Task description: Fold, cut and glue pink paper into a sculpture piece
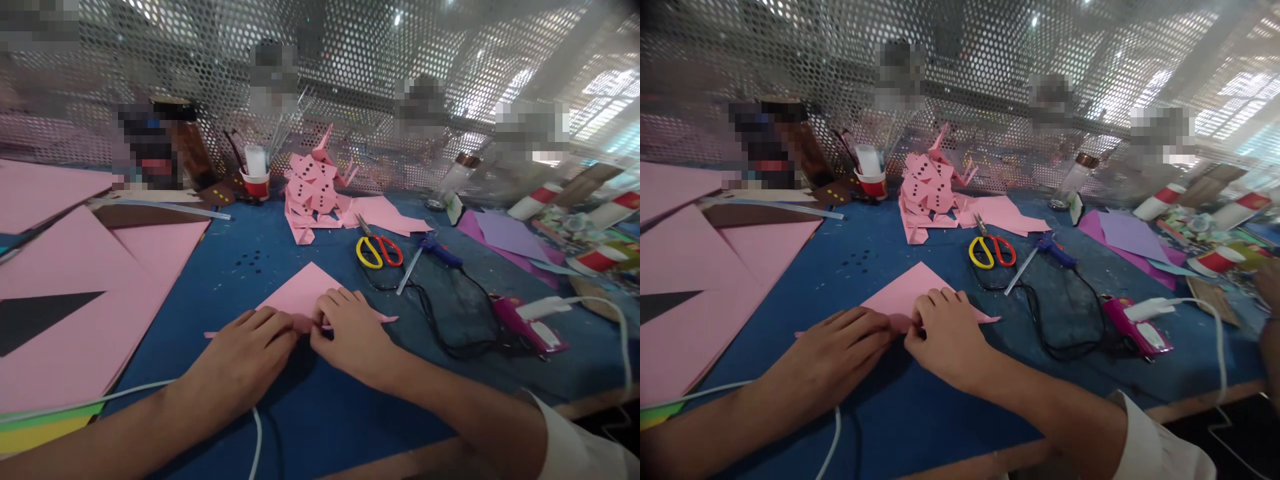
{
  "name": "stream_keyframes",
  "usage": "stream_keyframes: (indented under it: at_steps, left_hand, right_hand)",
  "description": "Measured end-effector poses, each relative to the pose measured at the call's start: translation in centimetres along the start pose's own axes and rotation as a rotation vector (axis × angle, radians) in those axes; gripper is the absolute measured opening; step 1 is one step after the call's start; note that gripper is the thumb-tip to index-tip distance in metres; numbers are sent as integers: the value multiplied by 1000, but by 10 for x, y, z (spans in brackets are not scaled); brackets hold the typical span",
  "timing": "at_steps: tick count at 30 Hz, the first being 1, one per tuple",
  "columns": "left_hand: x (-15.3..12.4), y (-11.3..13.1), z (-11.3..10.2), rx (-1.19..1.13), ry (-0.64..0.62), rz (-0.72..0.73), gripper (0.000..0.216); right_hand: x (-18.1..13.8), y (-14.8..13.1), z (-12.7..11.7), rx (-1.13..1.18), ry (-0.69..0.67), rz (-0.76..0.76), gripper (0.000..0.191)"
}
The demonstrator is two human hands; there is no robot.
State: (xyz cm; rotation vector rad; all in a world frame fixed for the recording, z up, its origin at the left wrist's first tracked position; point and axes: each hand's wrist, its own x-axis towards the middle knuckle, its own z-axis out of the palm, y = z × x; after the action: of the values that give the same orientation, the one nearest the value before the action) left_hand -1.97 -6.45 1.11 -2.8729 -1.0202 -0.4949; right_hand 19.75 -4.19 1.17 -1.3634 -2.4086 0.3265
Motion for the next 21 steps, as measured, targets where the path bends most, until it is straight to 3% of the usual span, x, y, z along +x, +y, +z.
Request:
stream_keyframes:
  at_steps: [8,12,21]
  left_hand:
    - [-5,-10,2,-274,21,-282,20]
    - [-7,-19,-2,-317,-52,-423,12]
    - [2,-19,-4,-198,-91,-482,27]
  right_hand:
    - [0,1,-1,15,-3,-3,6]
    - [1,0,-2,13,-11,8,7]
    - [0,3,0,15,5,-7,7]
